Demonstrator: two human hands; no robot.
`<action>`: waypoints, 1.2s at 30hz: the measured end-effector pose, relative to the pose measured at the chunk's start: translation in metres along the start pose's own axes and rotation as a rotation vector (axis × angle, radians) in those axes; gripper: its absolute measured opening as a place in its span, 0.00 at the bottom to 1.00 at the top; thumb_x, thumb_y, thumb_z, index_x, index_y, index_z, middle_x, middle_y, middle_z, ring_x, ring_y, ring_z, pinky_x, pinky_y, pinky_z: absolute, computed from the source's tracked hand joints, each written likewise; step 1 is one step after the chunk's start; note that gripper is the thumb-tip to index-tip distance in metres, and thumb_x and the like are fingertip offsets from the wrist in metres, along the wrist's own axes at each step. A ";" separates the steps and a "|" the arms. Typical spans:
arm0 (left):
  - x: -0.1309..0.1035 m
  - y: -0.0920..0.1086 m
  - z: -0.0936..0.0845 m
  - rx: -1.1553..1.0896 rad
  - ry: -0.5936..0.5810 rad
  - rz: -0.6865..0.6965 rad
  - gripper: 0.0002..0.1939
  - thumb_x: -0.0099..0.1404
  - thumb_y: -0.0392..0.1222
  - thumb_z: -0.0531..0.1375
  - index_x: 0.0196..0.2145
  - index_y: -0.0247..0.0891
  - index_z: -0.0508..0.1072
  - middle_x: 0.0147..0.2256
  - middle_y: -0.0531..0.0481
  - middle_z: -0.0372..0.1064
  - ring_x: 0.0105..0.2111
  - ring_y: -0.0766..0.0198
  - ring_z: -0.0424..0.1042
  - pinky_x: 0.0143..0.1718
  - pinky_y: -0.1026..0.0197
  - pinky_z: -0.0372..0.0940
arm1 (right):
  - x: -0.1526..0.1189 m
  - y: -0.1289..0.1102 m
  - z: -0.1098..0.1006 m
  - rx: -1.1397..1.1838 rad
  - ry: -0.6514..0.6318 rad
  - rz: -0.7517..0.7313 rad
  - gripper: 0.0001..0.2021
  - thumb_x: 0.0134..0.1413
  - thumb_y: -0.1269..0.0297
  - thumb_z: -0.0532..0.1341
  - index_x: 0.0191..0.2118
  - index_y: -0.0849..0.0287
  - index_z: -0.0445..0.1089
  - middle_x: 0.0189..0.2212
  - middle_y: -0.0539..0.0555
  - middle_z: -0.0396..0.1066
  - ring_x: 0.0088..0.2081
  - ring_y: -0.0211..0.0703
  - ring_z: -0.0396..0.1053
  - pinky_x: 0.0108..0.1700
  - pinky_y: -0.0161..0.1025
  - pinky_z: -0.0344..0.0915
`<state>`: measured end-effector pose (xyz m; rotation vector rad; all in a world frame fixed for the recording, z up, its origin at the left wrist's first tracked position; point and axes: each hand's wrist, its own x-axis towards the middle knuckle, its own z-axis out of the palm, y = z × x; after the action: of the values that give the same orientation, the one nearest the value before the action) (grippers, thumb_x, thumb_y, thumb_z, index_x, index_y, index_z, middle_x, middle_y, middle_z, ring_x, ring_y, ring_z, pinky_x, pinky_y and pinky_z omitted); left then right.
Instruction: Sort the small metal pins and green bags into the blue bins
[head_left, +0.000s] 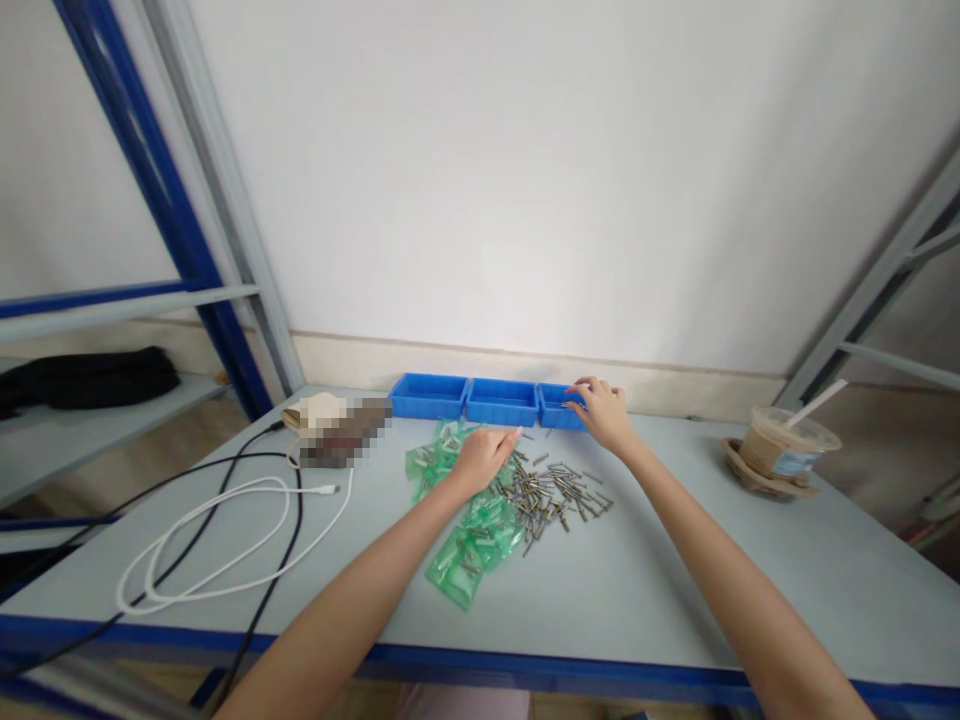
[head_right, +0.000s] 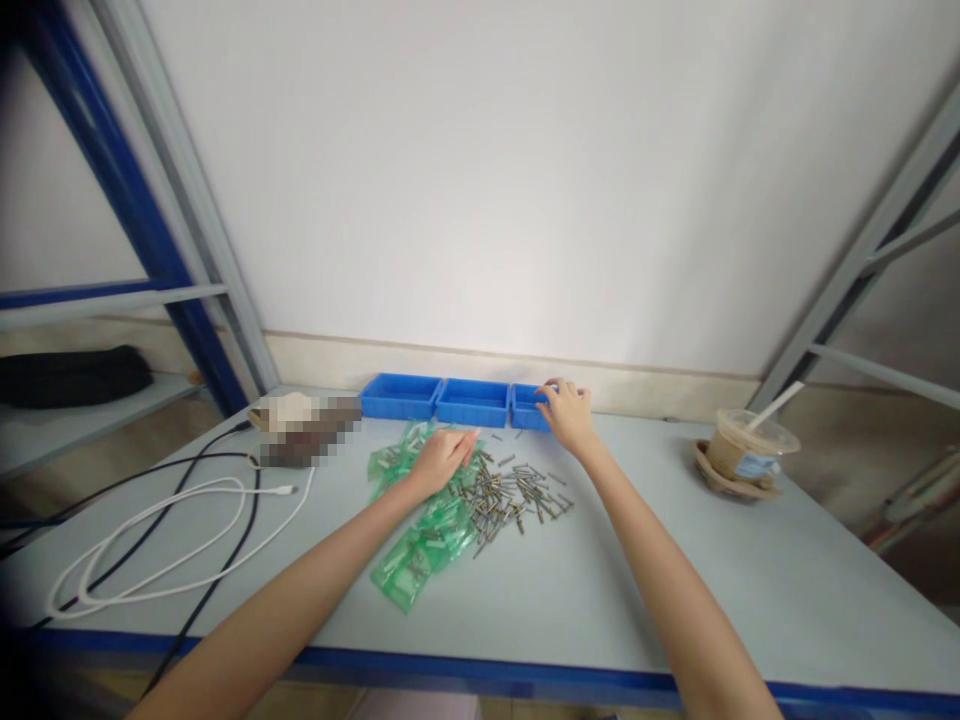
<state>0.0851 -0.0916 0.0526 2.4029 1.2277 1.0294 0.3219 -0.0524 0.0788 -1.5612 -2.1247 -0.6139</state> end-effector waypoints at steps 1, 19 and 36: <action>0.000 0.000 0.000 -0.006 -0.011 0.005 0.29 0.68 0.50 0.41 0.14 0.37 0.61 0.15 0.53 0.61 0.20 0.66 0.64 0.29 0.64 0.56 | -0.005 -0.005 0.003 0.003 -0.006 -0.044 0.10 0.58 0.65 0.52 0.42 0.54 0.68 0.45 0.57 0.66 0.43 0.47 0.61 0.40 0.42 0.49; -0.001 0.001 0.000 0.130 -0.140 0.089 0.19 0.67 0.47 0.46 0.28 0.36 0.70 0.21 0.52 0.67 0.24 0.65 0.67 0.29 0.66 0.56 | -0.042 -0.034 0.013 0.070 -0.322 -0.094 0.07 0.56 0.70 0.52 0.35 0.59 0.67 0.34 0.56 0.71 0.39 0.46 0.64 0.39 0.39 0.50; -0.001 0.002 0.000 0.073 -0.135 0.184 0.09 0.65 0.36 0.49 0.38 0.39 0.69 0.28 0.54 0.70 0.30 0.66 0.69 0.31 0.68 0.58 | -0.037 -0.063 -0.002 1.287 -0.380 0.047 0.09 0.48 0.61 0.59 0.34 0.57 0.59 0.26 0.49 0.68 0.27 0.38 0.66 0.26 0.34 0.62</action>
<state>0.0855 -0.0935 0.0531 2.6337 1.0317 0.8660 0.2713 -0.0990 0.0531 -0.9425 -1.9400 0.9919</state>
